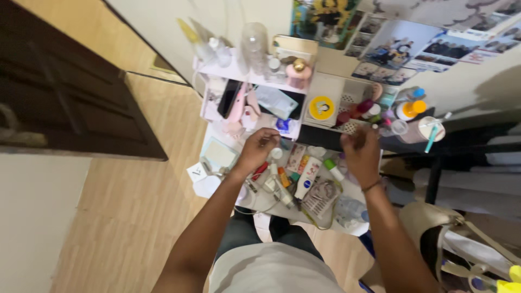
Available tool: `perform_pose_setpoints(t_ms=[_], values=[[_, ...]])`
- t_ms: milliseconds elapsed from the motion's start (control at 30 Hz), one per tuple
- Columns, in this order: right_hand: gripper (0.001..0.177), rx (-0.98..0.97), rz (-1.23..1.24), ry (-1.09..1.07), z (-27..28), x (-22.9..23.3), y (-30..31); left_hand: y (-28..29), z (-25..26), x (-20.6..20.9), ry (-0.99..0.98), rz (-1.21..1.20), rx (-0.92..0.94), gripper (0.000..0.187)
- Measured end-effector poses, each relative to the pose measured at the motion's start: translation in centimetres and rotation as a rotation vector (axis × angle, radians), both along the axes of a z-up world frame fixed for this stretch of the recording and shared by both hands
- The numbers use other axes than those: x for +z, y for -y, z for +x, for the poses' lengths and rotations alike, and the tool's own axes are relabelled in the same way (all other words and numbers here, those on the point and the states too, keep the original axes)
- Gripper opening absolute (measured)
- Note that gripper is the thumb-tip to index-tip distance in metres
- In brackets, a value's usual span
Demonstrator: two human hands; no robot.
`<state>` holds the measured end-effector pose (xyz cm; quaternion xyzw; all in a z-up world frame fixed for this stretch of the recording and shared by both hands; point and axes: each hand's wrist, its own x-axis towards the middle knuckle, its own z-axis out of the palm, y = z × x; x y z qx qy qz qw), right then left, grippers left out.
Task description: The person organizes a cluttered white table by picking up various cosmetic bottles, tubes, and small containers, then placing them into a multi-tiered white organizer. They handle items one at a time, occasionally wiping surfaces with a cloth, and continue arranging the contents until the organizer is filled.
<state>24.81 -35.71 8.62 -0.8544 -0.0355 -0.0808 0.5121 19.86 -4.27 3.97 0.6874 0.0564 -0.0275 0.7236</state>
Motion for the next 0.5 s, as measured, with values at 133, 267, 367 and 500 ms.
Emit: perform_pose_setpoints(t_ms=[133, 267, 367, 500], values=[[0.040, 0.132, 0.177, -0.187, -5.1, -3.6, -4.0, -3.8, -3.3, 3.0, -0.116, 0.098, 0.103, 0.024], [0.040, 0.225, 0.108, -0.188, -8.6, -6.9, -8.0, -6.6, -8.0, 0.9, -0.265, 0.045, 0.119, 0.026], [0.042, 0.236, 0.056, -0.230, -10.7, -8.6, -10.3, -8.4, -10.9, -3.4, -0.227, 0.023, 0.102, 0.024], [0.040, 0.214, 0.047, -0.262, -11.8, -9.8, -12.2, -9.7, -13.0, -8.0, -0.063, 0.118, -0.003, 0.020]])
